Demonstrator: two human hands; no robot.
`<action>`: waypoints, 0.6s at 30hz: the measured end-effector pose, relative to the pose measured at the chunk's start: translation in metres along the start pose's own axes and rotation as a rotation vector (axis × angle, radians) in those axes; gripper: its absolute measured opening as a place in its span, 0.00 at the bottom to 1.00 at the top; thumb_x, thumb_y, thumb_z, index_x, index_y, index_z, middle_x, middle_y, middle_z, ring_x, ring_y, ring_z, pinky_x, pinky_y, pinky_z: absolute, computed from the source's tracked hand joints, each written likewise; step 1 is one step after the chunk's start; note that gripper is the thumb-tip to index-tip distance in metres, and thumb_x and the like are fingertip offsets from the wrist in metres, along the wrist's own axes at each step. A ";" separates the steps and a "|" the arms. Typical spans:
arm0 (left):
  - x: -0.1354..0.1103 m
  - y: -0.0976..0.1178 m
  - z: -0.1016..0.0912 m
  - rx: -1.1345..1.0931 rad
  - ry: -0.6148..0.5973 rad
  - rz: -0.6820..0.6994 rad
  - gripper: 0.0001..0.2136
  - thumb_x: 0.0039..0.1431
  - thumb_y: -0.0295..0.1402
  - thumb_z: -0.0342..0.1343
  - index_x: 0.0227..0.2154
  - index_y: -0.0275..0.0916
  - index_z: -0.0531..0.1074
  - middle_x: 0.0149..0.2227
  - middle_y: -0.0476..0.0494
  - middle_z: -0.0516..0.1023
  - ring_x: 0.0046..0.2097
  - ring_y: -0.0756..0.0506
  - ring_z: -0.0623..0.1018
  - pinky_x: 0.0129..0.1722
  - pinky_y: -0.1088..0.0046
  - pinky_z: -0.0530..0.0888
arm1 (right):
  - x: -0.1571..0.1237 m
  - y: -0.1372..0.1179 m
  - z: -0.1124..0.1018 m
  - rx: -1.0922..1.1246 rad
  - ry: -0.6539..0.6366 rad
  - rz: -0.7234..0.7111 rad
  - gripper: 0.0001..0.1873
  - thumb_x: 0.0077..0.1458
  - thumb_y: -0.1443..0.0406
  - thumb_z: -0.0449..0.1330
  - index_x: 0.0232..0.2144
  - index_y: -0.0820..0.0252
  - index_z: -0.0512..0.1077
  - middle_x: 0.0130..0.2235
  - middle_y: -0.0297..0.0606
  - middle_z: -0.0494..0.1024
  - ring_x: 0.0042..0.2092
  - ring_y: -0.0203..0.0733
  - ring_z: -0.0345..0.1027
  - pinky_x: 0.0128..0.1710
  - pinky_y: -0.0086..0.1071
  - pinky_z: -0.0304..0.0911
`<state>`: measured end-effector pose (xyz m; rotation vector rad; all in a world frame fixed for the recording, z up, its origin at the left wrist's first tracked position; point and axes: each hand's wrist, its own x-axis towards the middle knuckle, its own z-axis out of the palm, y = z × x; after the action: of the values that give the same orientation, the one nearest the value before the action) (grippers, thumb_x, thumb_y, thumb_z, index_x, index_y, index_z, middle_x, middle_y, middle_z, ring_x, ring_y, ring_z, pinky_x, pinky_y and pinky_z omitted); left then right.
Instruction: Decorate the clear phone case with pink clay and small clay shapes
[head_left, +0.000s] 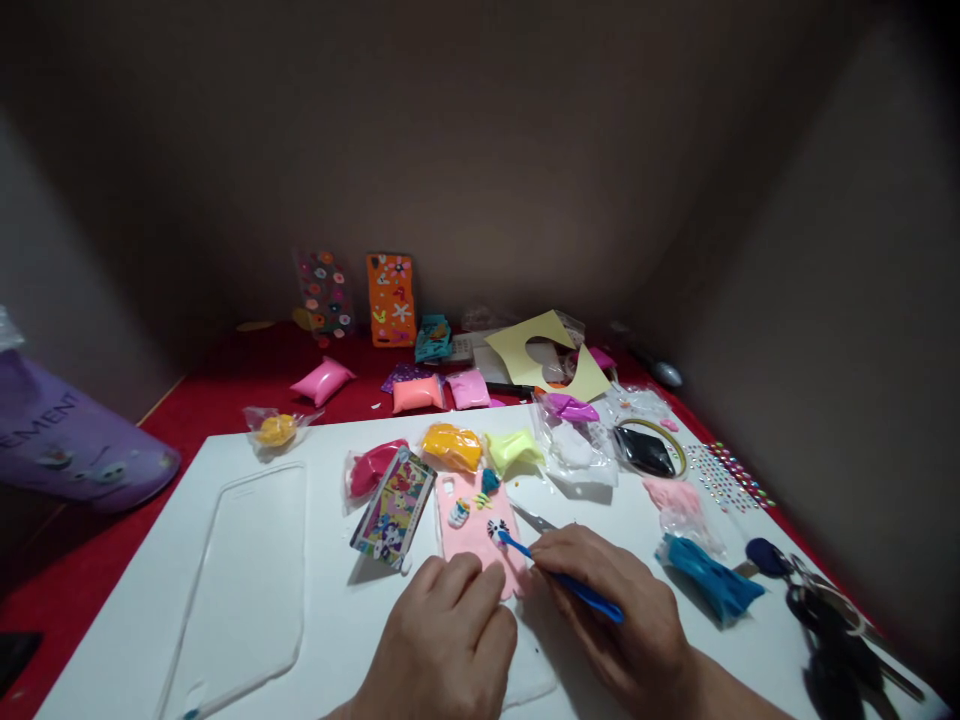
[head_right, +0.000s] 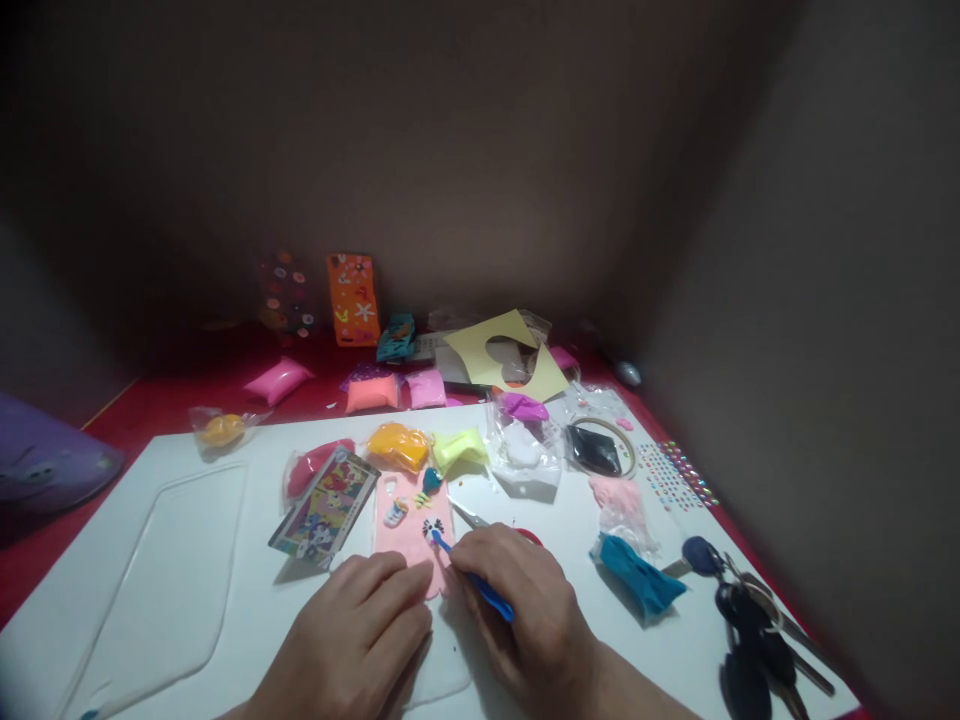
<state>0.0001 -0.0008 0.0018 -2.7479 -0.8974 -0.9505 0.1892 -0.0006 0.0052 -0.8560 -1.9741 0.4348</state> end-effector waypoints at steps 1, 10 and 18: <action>0.000 0.000 0.000 0.001 -0.001 0.000 0.10 0.54 0.19 0.47 0.23 0.35 0.69 0.28 0.39 0.75 0.33 0.42 0.73 0.28 0.68 0.68 | -0.001 0.000 0.000 -0.002 0.000 -0.007 0.15 0.52 0.79 0.54 0.42 0.65 0.68 0.35 0.43 0.75 0.37 0.42 0.69 0.34 0.36 0.69; -0.001 0.000 0.001 -0.009 -0.004 -0.002 0.10 0.54 0.19 0.47 0.22 0.34 0.68 0.28 0.38 0.75 0.32 0.42 0.73 0.27 0.68 0.67 | -0.002 0.002 0.001 -0.004 -0.004 -0.027 0.15 0.51 0.80 0.55 0.41 0.66 0.68 0.35 0.44 0.74 0.38 0.41 0.68 0.35 0.36 0.69; -0.001 0.000 0.000 -0.007 -0.005 -0.005 0.11 0.56 0.20 0.45 0.23 0.35 0.68 0.29 0.38 0.75 0.33 0.43 0.73 0.28 0.68 0.68 | -0.002 0.000 0.001 -0.038 -0.020 -0.028 0.17 0.51 0.80 0.55 0.43 0.65 0.67 0.36 0.44 0.74 0.39 0.42 0.68 0.36 0.35 0.69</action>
<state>-0.0005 -0.0015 0.0013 -2.7560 -0.9034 -0.9502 0.1891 -0.0014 0.0033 -0.8501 -2.0158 0.3915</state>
